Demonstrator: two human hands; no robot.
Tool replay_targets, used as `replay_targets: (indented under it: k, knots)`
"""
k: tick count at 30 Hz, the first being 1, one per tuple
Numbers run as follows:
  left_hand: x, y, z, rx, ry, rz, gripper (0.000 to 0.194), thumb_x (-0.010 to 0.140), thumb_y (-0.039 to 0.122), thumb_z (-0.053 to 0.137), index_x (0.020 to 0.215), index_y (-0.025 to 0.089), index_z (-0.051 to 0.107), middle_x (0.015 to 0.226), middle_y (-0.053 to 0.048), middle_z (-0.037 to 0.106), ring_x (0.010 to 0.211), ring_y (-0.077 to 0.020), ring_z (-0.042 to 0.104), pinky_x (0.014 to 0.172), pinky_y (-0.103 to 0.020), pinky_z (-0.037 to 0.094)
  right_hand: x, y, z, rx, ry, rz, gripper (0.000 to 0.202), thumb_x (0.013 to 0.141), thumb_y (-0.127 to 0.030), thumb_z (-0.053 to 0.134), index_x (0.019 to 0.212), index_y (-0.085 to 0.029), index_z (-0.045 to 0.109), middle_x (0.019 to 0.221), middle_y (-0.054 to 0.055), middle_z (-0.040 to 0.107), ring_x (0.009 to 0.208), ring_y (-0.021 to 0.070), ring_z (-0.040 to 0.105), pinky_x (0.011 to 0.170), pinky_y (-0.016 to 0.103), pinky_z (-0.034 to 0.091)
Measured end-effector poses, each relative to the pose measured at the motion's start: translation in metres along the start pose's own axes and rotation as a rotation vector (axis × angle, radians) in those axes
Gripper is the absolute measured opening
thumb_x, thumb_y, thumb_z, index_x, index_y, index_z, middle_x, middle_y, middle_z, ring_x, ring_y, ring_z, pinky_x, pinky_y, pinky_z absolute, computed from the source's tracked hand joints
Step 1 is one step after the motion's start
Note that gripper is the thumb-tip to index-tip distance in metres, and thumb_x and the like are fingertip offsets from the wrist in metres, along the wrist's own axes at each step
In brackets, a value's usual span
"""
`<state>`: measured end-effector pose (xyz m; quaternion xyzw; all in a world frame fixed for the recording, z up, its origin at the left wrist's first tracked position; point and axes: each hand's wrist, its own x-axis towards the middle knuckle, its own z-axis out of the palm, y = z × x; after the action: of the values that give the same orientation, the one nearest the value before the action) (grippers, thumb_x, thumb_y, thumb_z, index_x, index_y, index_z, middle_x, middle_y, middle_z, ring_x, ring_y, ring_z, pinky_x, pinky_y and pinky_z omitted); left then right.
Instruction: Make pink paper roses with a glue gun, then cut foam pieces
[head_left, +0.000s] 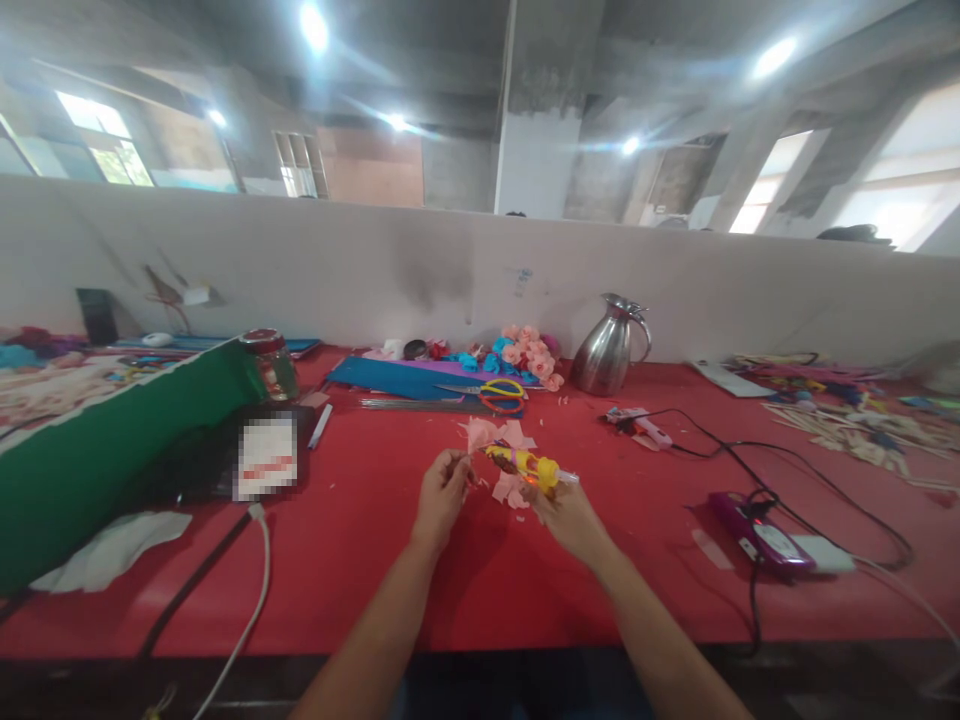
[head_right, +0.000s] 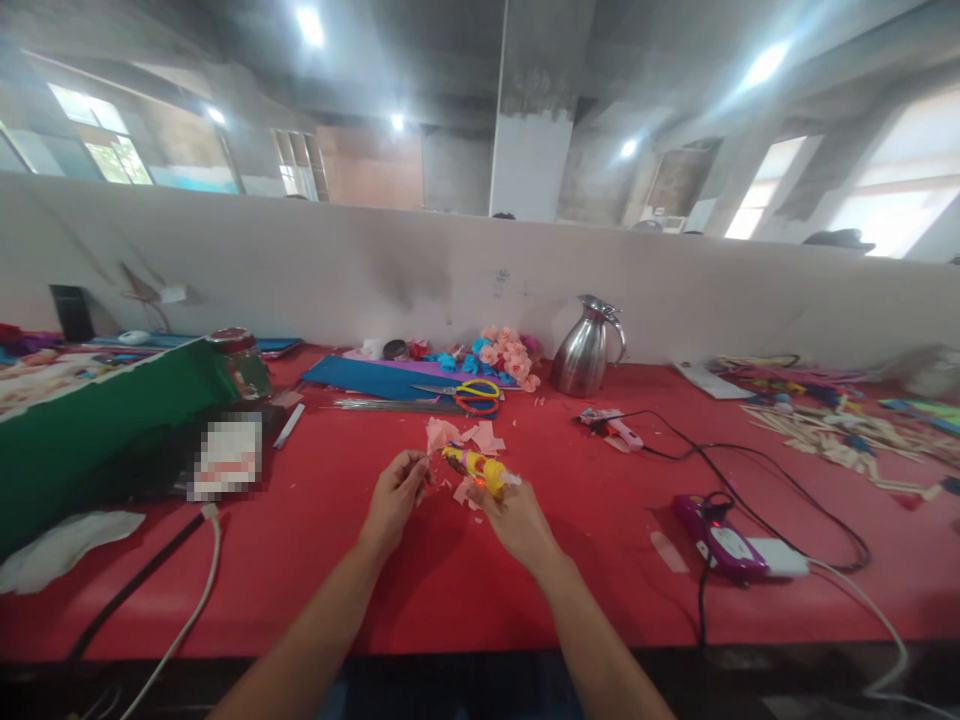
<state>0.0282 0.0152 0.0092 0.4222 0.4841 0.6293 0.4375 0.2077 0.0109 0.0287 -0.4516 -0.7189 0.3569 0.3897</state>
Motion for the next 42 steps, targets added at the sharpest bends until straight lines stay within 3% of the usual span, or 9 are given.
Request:
replay_targets:
  k: [8, 16, 23, 32, 35, 42]
  knots:
    - [0.000, -0.004, -0.001, 0.027, -0.018, 0.026, 0.025, 0.072, 0.042, 0.060, 0.071, 0.018, 0.053, 0.053, 0.005, 0.053, 0.039, -0.0054, 0.034, 0.039, -0.018, 0.024, 0.003, 0.006, 0.002, -0.009, 0.017, 0.000, 0.046, 0.082, -0.061, 0.045, 0.079, -0.017, 0.057, 0.048, -0.005, 0.038, 0.044, 0.0094, 0.034, 0.041, 0.021, 0.026]
    - [0.000, -0.003, -0.001, 0.027, -0.029, 0.018, 0.025, 0.072, 0.042, 0.060, 0.071, 0.018, 0.053, 0.052, 0.005, 0.053, 0.040, -0.0056, 0.035, 0.040, -0.018, 0.024, 0.006, 0.010, 0.002, -0.029, 0.045, -0.014, 0.041, 0.083, -0.056, 0.047, 0.078, -0.016, 0.057, 0.050, -0.005, 0.042, 0.045, 0.0093, 0.036, 0.041, 0.020, 0.028]
    - [-0.002, 0.001, 0.000, 0.013, -0.021, 0.001, 0.026, 0.070, 0.043, 0.062, 0.071, 0.018, 0.054, 0.052, 0.005, 0.053, 0.039, -0.0053, 0.036, 0.039, -0.017, 0.024, 0.006, 0.003, 0.001, -0.082, 0.103, -0.041, 0.039, 0.081, -0.052, 0.050, 0.071, -0.016, 0.059, 0.049, -0.004, 0.045, 0.045, 0.0089, 0.038, 0.040, 0.019, 0.029]
    - [-0.002, 0.001, 0.000, -0.016, -0.014, -0.005, 0.029, 0.071, 0.044, 0.062, 0.072, 0.017, 0.053, 0.053, 0.005, 0.053, 0.038, -0.0042, 0.036, 0.037, -0.016, 0.022, -0.003, -0.008, -0.005, -0.076, 0.118, -0.057, 0.046, 0.081, -0.058, 0.044, 0.078, -0.015, 0.061, 0.047, -0.003, 0.046, 0.045, 0.0108, 0.042, 0.040, 0.021, 0.032]
    - [-0.003, 0.002, 0.001, -0.034, -0.003, -0.005, 0.030, 0.071, 0.045, 0.063, 0.073, 0.017, 0.054, 0.053, 0.005, 0.053, 0.037, -0.0040, 0.035, 0.037, -0.016, 0.022, -0.005, -0.007, -0.002, -0.054, 0.095, -0.078, 0.044, 0.081, -0.056, 0.046, 0.073, -0.016, 0.060, 0.053, -0.001, 0.051, 0.048, 0.0111, 0.043, 0.043, 0.021, 0.035]
    - [-0.003, 0.003, 0.000, -0.003, 0.006, 0.002, 0.028, 0.071, 0.044, 0.062, 0.073, 0.017, 0.054, 0.052, 0.006, 0.052, 0.038, -0.0047, 0.035, 0.038, -0.017, 0.024, 0.002, 0.003, 0.012, 0.050, 0.073, -0.073, 0.038, 0.080, -0.051, 0.053, 0.084, -0.015, 0.064, 0.068, 0.003, 0.062, 0.057, 0.0142, 0.052, 0.052, 0.023, 0.042]
